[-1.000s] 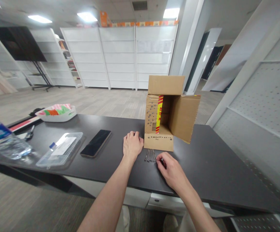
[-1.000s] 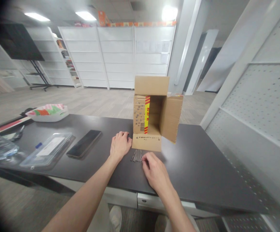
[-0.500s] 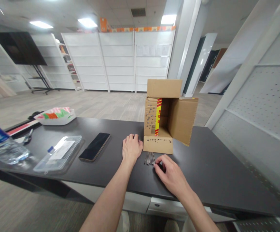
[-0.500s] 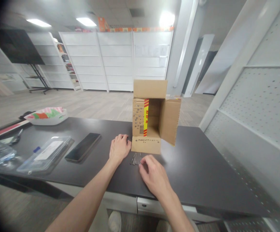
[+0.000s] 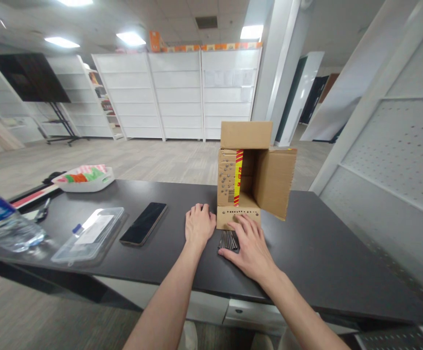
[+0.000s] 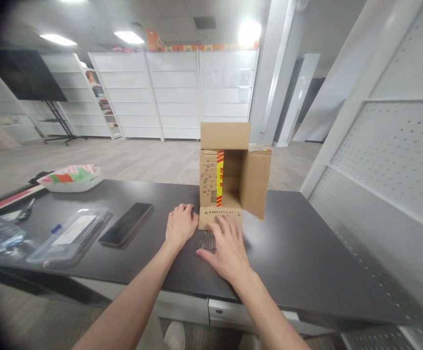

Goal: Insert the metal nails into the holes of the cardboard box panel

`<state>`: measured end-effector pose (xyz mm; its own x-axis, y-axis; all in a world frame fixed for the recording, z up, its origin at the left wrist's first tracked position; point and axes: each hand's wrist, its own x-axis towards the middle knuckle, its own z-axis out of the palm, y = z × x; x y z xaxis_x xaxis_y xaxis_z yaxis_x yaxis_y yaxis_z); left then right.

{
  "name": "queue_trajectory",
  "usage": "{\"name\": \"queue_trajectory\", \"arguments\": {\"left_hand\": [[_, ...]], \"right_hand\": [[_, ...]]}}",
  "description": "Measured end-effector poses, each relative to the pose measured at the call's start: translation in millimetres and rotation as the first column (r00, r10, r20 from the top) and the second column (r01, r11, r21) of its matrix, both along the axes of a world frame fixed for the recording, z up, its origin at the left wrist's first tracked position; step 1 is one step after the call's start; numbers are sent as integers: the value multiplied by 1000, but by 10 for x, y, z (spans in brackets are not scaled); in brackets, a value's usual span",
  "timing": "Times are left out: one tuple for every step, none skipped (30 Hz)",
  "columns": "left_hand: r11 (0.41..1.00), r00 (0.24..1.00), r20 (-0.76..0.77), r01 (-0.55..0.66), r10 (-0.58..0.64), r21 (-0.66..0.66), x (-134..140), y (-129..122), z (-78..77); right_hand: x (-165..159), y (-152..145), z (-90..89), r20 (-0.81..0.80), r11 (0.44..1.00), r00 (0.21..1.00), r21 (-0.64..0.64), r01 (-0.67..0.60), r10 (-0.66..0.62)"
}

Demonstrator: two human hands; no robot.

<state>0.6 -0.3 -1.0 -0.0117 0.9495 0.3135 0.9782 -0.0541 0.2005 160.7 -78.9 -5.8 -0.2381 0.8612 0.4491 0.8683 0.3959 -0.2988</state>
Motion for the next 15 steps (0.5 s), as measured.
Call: {"name": "queue_trajectory", "arguments": {"left_hand": [[1000,1000,1,2,-2,1,-1,0,-1],[1000,1000,0,2,-2,2,-2,0,-2],[1000,1000,-2,4,-4,4,-2,-1,-1],[1000,1000,-5,5,-5,5,-3,-2,1],[1000,1000,-9,7,-7,6,-3,-2,2],[1000,1000,-11,8,-8,9,-4,-3,4],[1000,1000,-13,10,-10,10,-5,-4,5],[1000,1000,-14,11,-11,10,-6,-5,5],[1000,1000,-14,11,-11,10,-7,-5,4],[1000,1000,-14,11,-11,9,-7,-6,3],[1000,1000,-14,11,-11,9,-7,-6,1],[1000,1000,-15,11,-11,10,-7,-6,-2],[1000,1000,-17,11,-11,13,-7,-6,-5],[1000,1000,-19,12,-11,16,-6,-4,-8],[1000,1000,-23,11,-11,18,-5,-3,-10]], "right_hand": [[2,15,-10,0,1000,1000,-3,5,-5],[3,25,-19,-2,1000,1000,-7,9,-9],[4,32,-26,-4,1000,1000,-12,14,-14],[4,35,-31,-7,1000,1000,-17,17,-17],[3,36,-33,-10,1000,1000,-22,21,-21],[1,34,-34,-11,999,1000,-27,25,-25],[-2,32,-33,-12,999,1000,-32,28,-29],[-6,28,-31,-12,999,999,-34,31,-31],[-10,25,-29,-11,999,999,-32,33,-33],[-15,22,-27,-8,999,999,-28,33,-33],[-20,20,-25,-3,999,999,-23,33,-33],[-25,18,-23,2,999,999,-18,32,-32],[-30,18,-21,9,999,999,-15,32,-32],[-35,18,-18,15,999,999,-14,34,-34],[-40,18,-14,20,999,999,-15,36,-35]]}}
